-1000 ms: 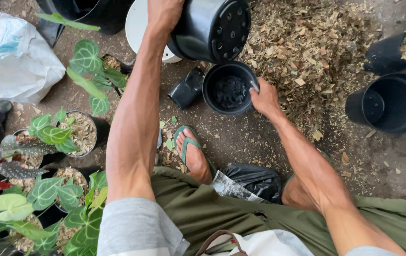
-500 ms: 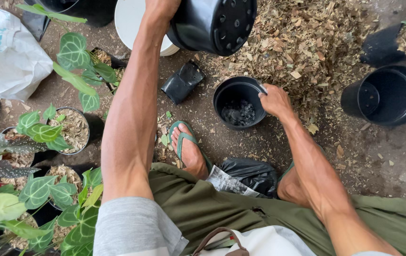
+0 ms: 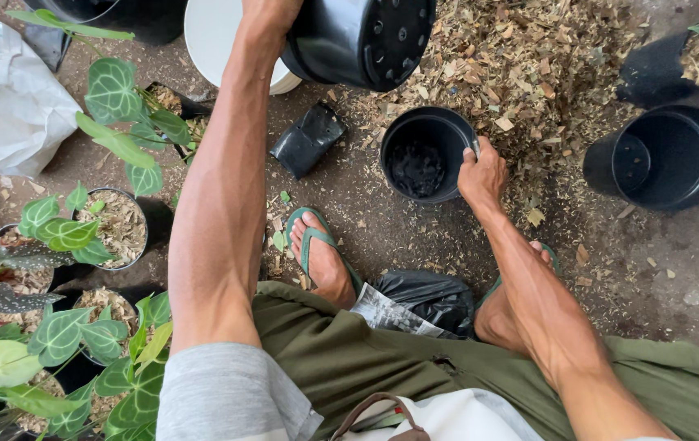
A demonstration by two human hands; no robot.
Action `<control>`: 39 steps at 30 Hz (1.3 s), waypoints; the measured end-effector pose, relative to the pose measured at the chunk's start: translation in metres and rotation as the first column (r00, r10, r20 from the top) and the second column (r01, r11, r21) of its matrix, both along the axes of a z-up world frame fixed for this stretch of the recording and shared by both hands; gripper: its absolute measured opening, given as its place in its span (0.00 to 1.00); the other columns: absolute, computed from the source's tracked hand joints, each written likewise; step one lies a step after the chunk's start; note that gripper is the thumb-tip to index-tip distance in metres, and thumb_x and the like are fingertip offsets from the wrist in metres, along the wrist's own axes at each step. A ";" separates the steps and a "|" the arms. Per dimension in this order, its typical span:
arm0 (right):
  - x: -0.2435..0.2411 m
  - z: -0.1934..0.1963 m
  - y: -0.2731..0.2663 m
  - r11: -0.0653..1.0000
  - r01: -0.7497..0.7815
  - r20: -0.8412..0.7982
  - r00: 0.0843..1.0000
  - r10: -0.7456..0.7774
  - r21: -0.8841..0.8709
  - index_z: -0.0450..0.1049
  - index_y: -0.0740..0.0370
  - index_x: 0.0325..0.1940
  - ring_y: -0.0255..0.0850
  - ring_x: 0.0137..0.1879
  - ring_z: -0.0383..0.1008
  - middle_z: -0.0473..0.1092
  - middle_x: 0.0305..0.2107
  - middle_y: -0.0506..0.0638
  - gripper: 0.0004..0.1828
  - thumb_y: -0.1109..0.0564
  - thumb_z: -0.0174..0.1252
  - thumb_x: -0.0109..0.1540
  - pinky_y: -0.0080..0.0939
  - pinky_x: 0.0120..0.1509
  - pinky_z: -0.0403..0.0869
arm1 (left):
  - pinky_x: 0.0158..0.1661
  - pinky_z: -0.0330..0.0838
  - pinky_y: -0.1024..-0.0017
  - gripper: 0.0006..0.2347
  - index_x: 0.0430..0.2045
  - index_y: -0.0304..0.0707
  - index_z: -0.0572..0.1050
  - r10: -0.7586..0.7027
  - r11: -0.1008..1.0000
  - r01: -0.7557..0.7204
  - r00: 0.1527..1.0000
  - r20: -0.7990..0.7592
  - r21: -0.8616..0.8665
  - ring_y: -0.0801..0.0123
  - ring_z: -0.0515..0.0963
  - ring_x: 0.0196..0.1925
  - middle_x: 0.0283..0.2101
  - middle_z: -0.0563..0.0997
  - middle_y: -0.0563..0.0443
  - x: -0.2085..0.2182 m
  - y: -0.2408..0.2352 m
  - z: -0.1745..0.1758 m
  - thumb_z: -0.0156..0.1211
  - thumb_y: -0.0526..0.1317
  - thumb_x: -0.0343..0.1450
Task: The person gathers wood chips from the ground and places them into a black plastic pot. They then use a small metal tool to poke drainage holes in the bottom of the pot. The person is wearing green flip-flops and is surrounded by potted plants and gardening supplies.
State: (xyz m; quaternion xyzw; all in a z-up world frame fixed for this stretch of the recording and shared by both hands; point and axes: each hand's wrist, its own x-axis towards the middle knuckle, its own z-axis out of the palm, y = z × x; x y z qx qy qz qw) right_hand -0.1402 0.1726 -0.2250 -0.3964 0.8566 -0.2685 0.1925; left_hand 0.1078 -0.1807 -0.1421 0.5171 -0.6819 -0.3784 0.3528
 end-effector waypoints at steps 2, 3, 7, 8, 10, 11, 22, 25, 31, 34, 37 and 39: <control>0.005 -0.003 -0.004 0.994 0.082 -0.015 0.996 -0.084 -0.073 0.74 0.61 0.48 0.57 0.38 0.78 0.77 0.33 0.59 0.08 0.58 0.59 0.66 0.60 0.43 0.72 | 0.30 0.71 0.67 0.14 0.26 0.25 0.75 0.003 1.000 -0.003 1.000 0.001 0.005 0.75 0.73 0.26 0.22 0.78 0.51 0.002 0.003 -0.001 0.61 0.43 0.70; 0.011 -0.007 -0.008 0.992 0.114 0.000 0.993 -0.114 -0.057 0.74 0.59 0.48 0.57 0.38 0.78 0.77 0.32 0.58 0.08 0.58 0.59 0.65 0.60 0.42 0.71 | 0.30 0.71 0.67 0.14 0.26 0.25 0.75 0.004 1.000 -0.004 1.000 0.004 0.010 0.75 0.73 0.26 0.22 0.78 0.51 0.006 0.006 -0.001 0.61 0.43 0.70; 0.007 -0.020 -0.039 0.980 0.179 -0.013 0.983 -0.181 -0.090 0.74 0.58 0.47 0.58 0.38 0.78 0.77 0.31 0.59 0.06 0.58 0.59 0.66 0.61 0.42 0.71 | 0.30 0.71 0.67 0.14 0.26 0.25 0.75 -0.008 1.000 0.008 1.000 -0.021 0.022 0.75 0.72 0.26 0.22 0.78 0.52 -0.007 0.004 0.006 0.61 0.43 0.70; 0.007 -0.024 -0.046 0.979 0.170 -0.022 0.985 -0.173 -0.114 0.74 0.60 0.46 0.58 0.38 0.78 0.77 0.30 0.60 0.05 0.58 0.59 0.67 0.61 0.43 0.70 | 0.30 0.71 0.67 0.14 0.26 0.25 0.75 -0.010 1.000 0.011 1.000 -0.023 0.029 0.75 0.72 0.26 0.22 0.78 0.52 -0.005 0.005 0.008 0.61 0.43 0.70; -0.002 -0.031 -0.065 0.979 0.167 -0.063 0.982 -0.175 -0.117 0.73 0.59 0.46 0.58 0.36 0.77 0.77 0.29 0.58 0.06 0.58 0.60 0.66 0.61 0.39 0.70 | 0.30 0.71 0.67 0.14 0.26 0.25 0.75 -0.016 1.000 0.016 1.000 -0.015 0.015 0.75 0.72 0.26 0.22 0.78 0.52 0.000 0.007 0.011 0.61 0.43 0.70; -0.008 -0.034 -0.074 0.979 0.166 -0.084 0.981 -0.176 -0.119 0.73 0.59 0.47 0.58 0.35 0.77 0.77 0.29 0.58 0.06 0.58 0.60 0.66 0.61 0.37 0.69 | 0.30 0.70 0.67 0.14 0.26 0.25 0.75 -0.029 1.000 0.029 1.000 0.003 -0.003 0.75 0.72 0.26 0.22 0.77 0.52 0.002 0.008 0.013 0.60 0.43 0.71; -0.065 0.015 -0.070 0.965 -0.084 -0.272 0.962 0.014 -0.248 0.73 0.66 0.55 0.49 0.36 0.70 0.70 0.30 0.58 0.17 0.52 0.63 0.69 0.55 0.35 0.69 | 0.33 0.74 0.68 0.16 0.31 0.25 0.81 -0.005 0.990 0.035 0.975 -0.221 0.133 0.72 0.77 0.29 0.27 0.82 0.50 -0.021 0.026 0.026 0.66 0.47 0.70; -0.061 0.068 -0.068 0.905 -0.119 -0.126 0.989 0.073 -0.408 0.75 0.65 0.59 0.42 0.38 0.72 0.73 0.34 0.54 0.11 0.58 0.54 0.75 0.49 0.40 0.69 | 0.35 0.77 0.68 0.18 0.33 0.25 0.80 -0.024 0.990 0.065 0.950 -0.310 0.122 0.71 0.80 0.31 0.30 0.84 0.49 -0.036 0.030 0.038 0.66 0.48 0.69; -0.050 0.172 -0.060 0.725 -0.216 -0.042 0.967 0.251 -0.654 0.75 0.61 0.64 0.36 0.41 0.76 0.75 0.38 0.50 0.13 0.62 0.53 0.76 0.36 0.42 0.75 | 0.36 0.79 0.68 0.19 0.33 0.25 0.78 -0.141 0.981 0.177 0.932 -0.335 0.077 0.71 0.81 0.31 0.31 0.83 0.48 -0.061 0.029 0.062 0.65 0.49 0.69; -0.037 0.200 -0.056 0.667 -0.256 -0.068 0.953 0.294 -0.700 0.75 0.62 0.65 0.35 0.43 0.78 0.77 0.43 0.51 0.13 0.63 0.53 0.76 0.34 0.44 0.78 | 0.33 0.77 0.67 0.19 0.32 0.23 0.78 -0.194 0.978 0.209 0.930 -0.312 0.017 0.71 0.77 0.30 0.29 0.80 0.48 -0.064 0.027 0.073 0.65 0.49 0.71; -0.024 0.216 -0.054 0.636 -0.309 -0.161 0.946 0.280 -0.707 0.77 0.62 0.62 0.37 0.44 0.79 0.78 0.44 0.53 0.12 0.65 0.59 0.74 0.35 0.44 0.78 | 0.32 0.77 0.68 0.18 0.31 0.24 0.79 -0.216 0.975 0.218 0.922 -0.322 -0.030 0.72 0.78 0.29 0.29 0.82 0.50 -0.064 0.028 0.082 0.66 0.48 0.70; -0.018 0.222 -0.051 0.616 -0.343 -0.219 0.937 0.270 -0.709 0.78 0.63 0.60 0.39 0.44 0.80 0.78 0.44 0.55 0.11 0.66 0.62 0.73 0.36 0.45 0.78 | 0.31 0.78 0.70 0.17 0.31 0.25 0.79 -0.220 0.975 0.216 0.926 -0.306 -0.047 0.74 0.79 0.28 0.28 0.82 0.52 -0.066 0.030 0.082 0.66 0.48 0.70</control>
